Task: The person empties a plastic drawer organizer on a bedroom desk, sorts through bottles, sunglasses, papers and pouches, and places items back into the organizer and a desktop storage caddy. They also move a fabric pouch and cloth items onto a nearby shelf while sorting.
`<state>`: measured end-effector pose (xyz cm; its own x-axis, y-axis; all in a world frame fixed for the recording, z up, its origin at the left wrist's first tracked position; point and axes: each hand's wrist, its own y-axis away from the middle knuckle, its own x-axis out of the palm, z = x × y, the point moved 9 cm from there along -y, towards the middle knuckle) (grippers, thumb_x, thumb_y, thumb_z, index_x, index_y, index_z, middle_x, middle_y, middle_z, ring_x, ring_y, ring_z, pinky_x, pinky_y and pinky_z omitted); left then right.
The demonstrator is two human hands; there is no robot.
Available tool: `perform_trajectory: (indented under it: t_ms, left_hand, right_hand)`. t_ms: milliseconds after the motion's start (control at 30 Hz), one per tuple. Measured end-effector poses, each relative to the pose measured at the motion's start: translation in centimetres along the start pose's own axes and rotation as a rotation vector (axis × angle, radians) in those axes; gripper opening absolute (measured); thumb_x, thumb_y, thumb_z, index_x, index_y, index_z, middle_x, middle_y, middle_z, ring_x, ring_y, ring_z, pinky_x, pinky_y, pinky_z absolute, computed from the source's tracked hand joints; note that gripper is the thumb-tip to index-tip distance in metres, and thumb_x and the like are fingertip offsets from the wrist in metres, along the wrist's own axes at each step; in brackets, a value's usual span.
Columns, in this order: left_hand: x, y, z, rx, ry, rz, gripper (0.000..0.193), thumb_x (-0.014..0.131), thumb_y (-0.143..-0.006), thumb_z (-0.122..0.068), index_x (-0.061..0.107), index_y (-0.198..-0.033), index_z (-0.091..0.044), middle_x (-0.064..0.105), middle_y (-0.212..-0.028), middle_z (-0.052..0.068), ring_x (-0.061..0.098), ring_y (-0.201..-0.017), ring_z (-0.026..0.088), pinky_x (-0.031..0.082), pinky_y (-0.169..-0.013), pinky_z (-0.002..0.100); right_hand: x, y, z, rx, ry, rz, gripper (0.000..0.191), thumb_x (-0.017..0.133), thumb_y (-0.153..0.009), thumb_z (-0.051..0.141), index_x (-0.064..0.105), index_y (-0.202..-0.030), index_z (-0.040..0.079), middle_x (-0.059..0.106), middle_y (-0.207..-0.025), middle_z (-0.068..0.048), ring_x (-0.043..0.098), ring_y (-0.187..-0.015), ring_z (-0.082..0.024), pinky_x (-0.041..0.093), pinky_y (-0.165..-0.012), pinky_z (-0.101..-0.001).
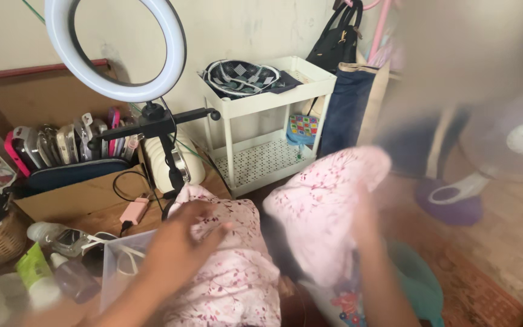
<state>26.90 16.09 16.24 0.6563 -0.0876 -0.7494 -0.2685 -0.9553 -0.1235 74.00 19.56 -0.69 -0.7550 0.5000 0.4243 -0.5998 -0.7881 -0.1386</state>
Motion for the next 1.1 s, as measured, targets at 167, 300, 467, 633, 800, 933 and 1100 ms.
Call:
perform_trajectory:
  t_ms: [167,300,467,633,800,933,1100]
  left_hand:
    - [2.9,-2.3,-6.3,0.346,0.350,0.009,0.072,0.083,-0.075,-0.044,0.061,-0.132,-0.005,0.068,-0.121,0.014,0.067,-0.111,0.025,0.054,-0.089,0.036]
    - [5.0,-3.5,-10.0,0.392,0.559,0.188,0.105,0.092,-0.072,-0.043,0.035,-0.148,0.002,0.058,-0.137,0.016,0.060,-0.125,0.026,0.047,-0.102,0.036]
    - [6.1,-5.6,-10.1,0.070,0.876,0.413,0.075,0.087,-0.070,-0.034,0.060,-0.131,0.000,0.076,-0.120,0.017,0.076,-0.103,0.025,0.061,-0.090,0.037]
    - [4.7,-7.3,-9.5,0.039,1.010,0.361,0.059,0.080,-0.079,-0.027,0.064,-0.130,-0.001,0.078,-0.114,0.013,0.076,-0.096,0.021,0.061,-0.086,0.038]
    - [2.4,-7.3,-9.3,0.055,1.081,0.190,0.055,0.074,-0.087,-0.032,0.063,-0.132,-0.002,0.077,-0.116,0.012,0.074,-0.099,0.020,0.058,-0.090,0.036]
    - [1.9,-6.0,-11.1,0.085,1.197,0.221,0.062,0.070,-0.088,-0.036,0.056,-0.139,-0.004,0.074,-0.120,0.013,0.072,-0.102,0.022,0.057,-0.092,0.039]
    - [2.5,-3.8,-11.0,-0.040,1.530,0.414,0.064,0.066,-0.092,-0.039,0.055,-0.142,-0.001,0.072,-0.129,0.017,0.073,-0.111,0.026,0.057,-0.099,0.042]
  right_hand:
    - [1.7,-1.4,6.4,0.004,0.325,-0.068,0.069,0.062,-0.093,0.049,0.055,-0.145,0.005,0.061,-0.143,-0.009,0.059,-0.125,-0.018,0.046,-0.107,-0.0368]
    - [7.4,-1.7,8.4,0.086,0.253,0.200,0.072,0.064,-0.090,0.056,0.060,-0.142,0.006,0.066,-0.139,-0.008,0.064,-0.125,-0.017,0.048,-0.107,-0.0339]
    - [11.5,-0.6,9.4,0.262,0.274,0.307,0.074,0.058,-0.091,0.062,0.064,-0.139,0.006,0.071,-0.129,-0.012,0.068,-0.113,-0.020,0.053,-0.097,-0.0341]
    - [14.3,-0.1,13.7,-0.348,0.629,0.372,0.069,0.054,-0.102,0.061,0.064,-0.140,0.004,0.071,-0.133,-0.008,0.065,-0.120,-0.015,0.048,-0.101,-0.0292]
    - [13.7,1.4,11.8,-0.096,0.831,0.286,0.074,0.048,-0.097,0.063,0.058,-0.145,0.007,0.074,-0.125,-0.018,0.070,-0.105,-0.031,0.053,-0.087,-0.0425]
    - [19.4,9.3,6.1,0.558,0.240,0.622,0.092,0.044,-0.084,0.079,0.052,-0.151,0.016,0.069,-0.138,-0.007,0.068,-0.119,-0.022,0.052,-0.099,-0.0382]
    - [22.5,12.3,8.0,0.503,-0.146,0.521,0.085,0.053,-0.084,0.071,0.055,-0.148,0.016,0.066,-0.140,-0.009,0.067,-0.121,-0.025,0.052,-0.106,-0.0413]
